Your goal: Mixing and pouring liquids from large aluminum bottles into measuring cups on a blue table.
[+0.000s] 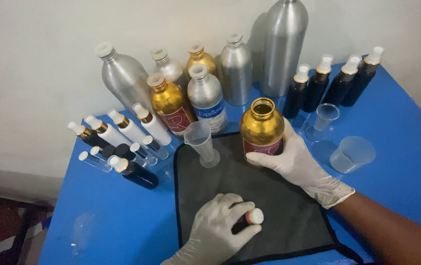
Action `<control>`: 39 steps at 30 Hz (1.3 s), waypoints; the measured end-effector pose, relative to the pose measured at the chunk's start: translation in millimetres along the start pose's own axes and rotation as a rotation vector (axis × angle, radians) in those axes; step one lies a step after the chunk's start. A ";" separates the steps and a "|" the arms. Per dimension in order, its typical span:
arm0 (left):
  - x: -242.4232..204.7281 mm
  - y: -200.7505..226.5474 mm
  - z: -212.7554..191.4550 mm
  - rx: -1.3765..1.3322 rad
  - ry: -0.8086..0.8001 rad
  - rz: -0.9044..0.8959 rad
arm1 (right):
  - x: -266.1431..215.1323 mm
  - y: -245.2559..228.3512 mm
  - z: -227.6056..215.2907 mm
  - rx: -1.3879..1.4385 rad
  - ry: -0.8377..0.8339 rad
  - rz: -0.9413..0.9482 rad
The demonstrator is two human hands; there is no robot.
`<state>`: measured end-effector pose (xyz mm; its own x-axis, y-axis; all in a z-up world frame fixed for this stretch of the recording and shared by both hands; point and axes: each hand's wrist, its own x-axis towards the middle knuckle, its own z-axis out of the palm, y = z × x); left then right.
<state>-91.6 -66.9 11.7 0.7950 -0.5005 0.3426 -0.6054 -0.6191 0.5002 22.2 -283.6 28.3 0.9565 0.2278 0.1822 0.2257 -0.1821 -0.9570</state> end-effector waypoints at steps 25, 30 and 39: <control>54.1 -84.1 -35.7 0.273 0.160 -0.527 | -2.7 -1.2 14.2 -0.088 0.086 -0.078; 51.8 -92.7 -31.2 0.186 0.171 -0.514 | -3.4 9.0 15.3 -0.101 0.123 -0.117; 48.5 -93.1 -38.9 0.136 0.188 -0.428 | -4.0 0.1 15.6 -0.095 0.150 -0.120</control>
<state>4.7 -10.0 12.7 0.9592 -0.0735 0.2731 -0.2122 -0.8254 0.5232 15.5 -269.7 23.9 0.9368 0.1101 0.3321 0.3495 -0.2531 -0.9021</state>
